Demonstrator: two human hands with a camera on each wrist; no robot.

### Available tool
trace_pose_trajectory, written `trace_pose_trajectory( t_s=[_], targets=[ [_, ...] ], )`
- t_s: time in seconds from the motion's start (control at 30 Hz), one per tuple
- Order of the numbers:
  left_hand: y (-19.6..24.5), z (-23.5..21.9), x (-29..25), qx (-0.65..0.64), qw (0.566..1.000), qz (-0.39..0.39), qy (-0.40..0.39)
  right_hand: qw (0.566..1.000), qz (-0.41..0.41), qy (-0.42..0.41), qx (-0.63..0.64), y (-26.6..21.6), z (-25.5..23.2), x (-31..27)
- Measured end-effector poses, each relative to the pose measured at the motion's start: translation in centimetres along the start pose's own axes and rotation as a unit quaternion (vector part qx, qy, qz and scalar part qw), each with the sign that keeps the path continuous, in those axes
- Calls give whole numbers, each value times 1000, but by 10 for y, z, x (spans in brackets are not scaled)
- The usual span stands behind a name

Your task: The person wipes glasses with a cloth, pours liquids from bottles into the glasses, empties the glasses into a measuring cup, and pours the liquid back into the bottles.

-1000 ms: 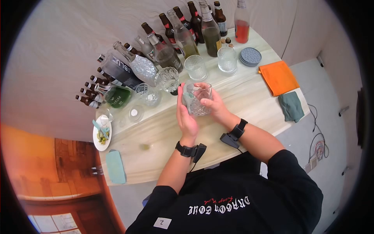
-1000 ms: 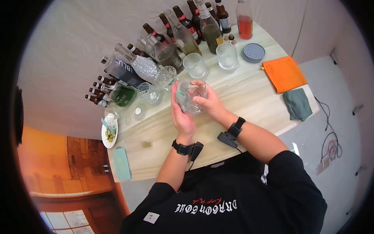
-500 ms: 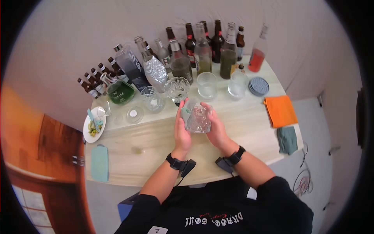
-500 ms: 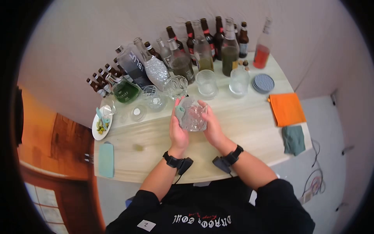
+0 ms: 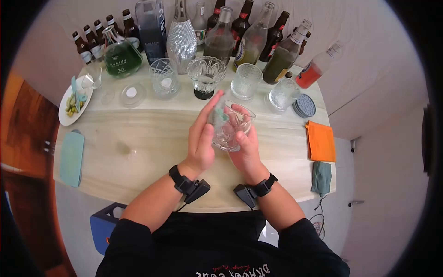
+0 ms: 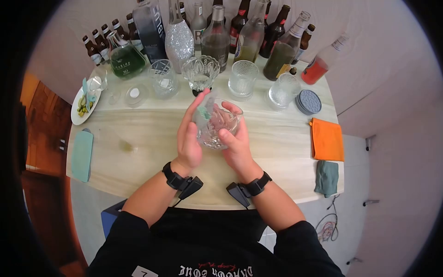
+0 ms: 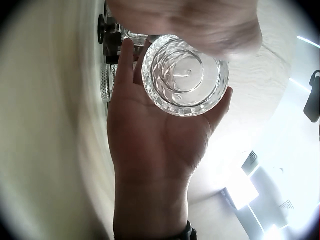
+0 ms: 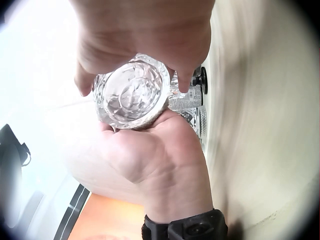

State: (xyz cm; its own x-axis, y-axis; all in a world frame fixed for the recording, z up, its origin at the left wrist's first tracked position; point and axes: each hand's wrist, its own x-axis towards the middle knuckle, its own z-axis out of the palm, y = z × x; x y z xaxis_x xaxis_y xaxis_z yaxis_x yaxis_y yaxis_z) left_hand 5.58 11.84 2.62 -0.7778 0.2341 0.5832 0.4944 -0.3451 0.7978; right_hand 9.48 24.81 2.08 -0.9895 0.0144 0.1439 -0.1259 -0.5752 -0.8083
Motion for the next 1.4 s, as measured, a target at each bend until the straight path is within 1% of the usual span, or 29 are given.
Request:
trace_pose_trajectory(
  t_s=[0.13, 0.23, 0.3, 0.33, 0.4, 0.43, 0.5, 0.53, 0.6, 0.63, 0.7, 0.73, 0.8, 0.83, 0.9, 0.93, 1.0, 1.03, 1.1, 1.13, 1.2, 1.23, 1.3, 1.33, 1.4],
  targets=[
    [1, 1, 1, 19, 1000, -1, -8, 1000, 2, 7, 23, 8, -7, 0],
    [-1, 0, 2, 30, 999, 14, -19, 999, -4, 20, 27, 9, -8, 2],
    [0, 1, 3, 89, 994, 64, -28, 1000, -8, 16, 22, 9, -8, 3],
    [0, 0, 5, 89, 994, 63, -28, 1000, -7, 17, 21, 8, -7, 3],
    [-1, -2, 6, 202, 971, 113, -62, 999, 11, 41, 26, 7, -3, 1],
    [-3, -2, 5, 201, 971, 111, -60, 999, 13, 42, 25, 6, -4, 1],
    [-5, -2, 3, 155, 985, 75, -7, 981, 62, 16, 183, 4, -5, 1],
    [-6, -2, 4, 155, 985, 76, -6, 981, 62, 15, 183, 3, -5, 2],
    [-6, -2, 4, 21, 998, -28, 54, 991, 52, 3, 122, 2, -3, 3],
    [-5, -3, 5, 23, 998, -27, 55, 991, 54, 1, 123, 2, -2, 3],
    [-4, -3, 6, -82, 990, -71, 89, 999, 30, 19, 4, 0, 0, 2],
    [-5, -2, 6, -83, 990, -71, 89, 999, 30, 20, 3, 0, -1, 3],
    [-7, 0, 4, -215, 963, -133, 92, 999, 10, 6, -38, 4, -5, 3],
    [-7, 1, 3, -215, 963, -134, 92, 999, 11, 7, -38, 7, -7, 2],
    [-6, 4, 1, -187, 973, -115, 68, 1000, 5, 13, 25, 13, -8, 1],
    [-4, 5, 1, -187, 973, -116, 68, 1000, 6, 14, 26, 12, -7, 1],
    [1, 8, 0, -89, 992, -84, 39, 999, 20, 24, 16, 10, -3, 0],
    [-1, 8, 0, -89, 992, -85, 39, 999, 21, 25, 16, 10, -4, -1],
    [-4, 4, 2, 18, 1000, 8, 15, 999, 16, 30, 28, 13, -5, -1],
    [-5, 2, 3, 17, 1000, 7, 14, 999, 16, 31, 29, 12, -4, -1],
    [-5, -1, 6, 97, 994, 30, -39, 999, 23, 44, -11, 7, -1, -1],
    [-5, -1, 7, 96, 994, 30, -42, 999, 21, 46, -11, 7, -1, -2],
    [-4, -2, 10, 172, 979, 65, -86, 996, -4, 79, -40, 9, 0, -2],
    [-5, -2, 9, 171, 979, 64, -88, 996, -5, 81, -40, 10, -3, -1],
    [-7, -2, 8, 160, 983, 60, -61, 991, 20, 46, 121, 10, -9, 2]
  ],
)
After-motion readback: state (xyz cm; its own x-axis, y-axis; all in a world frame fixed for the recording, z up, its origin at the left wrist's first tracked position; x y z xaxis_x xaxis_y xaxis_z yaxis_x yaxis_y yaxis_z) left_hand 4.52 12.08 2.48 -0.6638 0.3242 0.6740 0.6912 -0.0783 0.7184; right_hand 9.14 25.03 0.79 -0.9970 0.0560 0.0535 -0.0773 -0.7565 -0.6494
